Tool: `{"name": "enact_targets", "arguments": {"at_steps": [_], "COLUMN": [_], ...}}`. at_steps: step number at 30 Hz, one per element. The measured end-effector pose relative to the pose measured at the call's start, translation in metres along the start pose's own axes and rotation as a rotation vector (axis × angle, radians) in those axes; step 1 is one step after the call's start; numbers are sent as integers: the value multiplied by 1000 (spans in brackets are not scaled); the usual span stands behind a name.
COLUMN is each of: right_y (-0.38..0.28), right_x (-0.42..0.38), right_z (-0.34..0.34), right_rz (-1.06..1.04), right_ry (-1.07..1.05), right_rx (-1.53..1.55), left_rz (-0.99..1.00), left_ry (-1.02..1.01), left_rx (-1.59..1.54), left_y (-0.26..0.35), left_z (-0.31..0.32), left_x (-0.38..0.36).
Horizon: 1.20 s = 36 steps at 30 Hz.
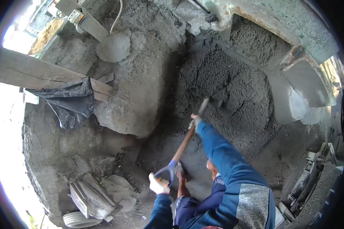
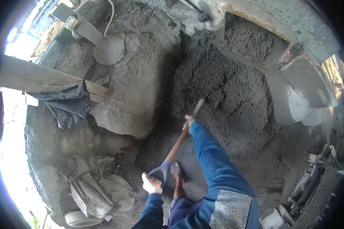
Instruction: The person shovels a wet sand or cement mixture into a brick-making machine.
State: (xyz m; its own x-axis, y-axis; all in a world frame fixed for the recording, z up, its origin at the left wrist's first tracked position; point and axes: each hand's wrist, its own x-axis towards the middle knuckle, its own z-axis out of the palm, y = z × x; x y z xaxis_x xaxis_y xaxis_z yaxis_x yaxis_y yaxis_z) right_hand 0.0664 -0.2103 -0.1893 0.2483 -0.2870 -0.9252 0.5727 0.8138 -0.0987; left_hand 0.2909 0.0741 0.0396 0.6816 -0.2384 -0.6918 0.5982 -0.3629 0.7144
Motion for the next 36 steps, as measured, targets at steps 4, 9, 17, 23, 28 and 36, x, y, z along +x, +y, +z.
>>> {"name": "enact_targets", "arguments": {"at_steps": [4, 9, 17, 23, 28, 36], "right_y": [11, 61, 138, 103, 9, 29], "right_x": [57, -25, -159, -330, -545, -720], "right_z": [-54, -76, -184, -273, -337, -491], "right_rz": [-217, -236, -264, -651, -1298, -1792], "right_ry": [121, 245, 368, 504, 149, 159], "right_rx": [70, 228, 567, 942, 1022, 1111], "left_rz": [-42, -96, -93, -353, -55, 1542], "left_ry": [16, -21, -282, -688, -1257, -2652], "left_rx": [39, 161, 527, 603, 444, -503], "left_y": [-50, -38, 6, -10, -5, 5], "left_z": [-7, -57, -97, 26, 191, 229], "left_x": [23, 5, 11, -14, -218, -500]}}
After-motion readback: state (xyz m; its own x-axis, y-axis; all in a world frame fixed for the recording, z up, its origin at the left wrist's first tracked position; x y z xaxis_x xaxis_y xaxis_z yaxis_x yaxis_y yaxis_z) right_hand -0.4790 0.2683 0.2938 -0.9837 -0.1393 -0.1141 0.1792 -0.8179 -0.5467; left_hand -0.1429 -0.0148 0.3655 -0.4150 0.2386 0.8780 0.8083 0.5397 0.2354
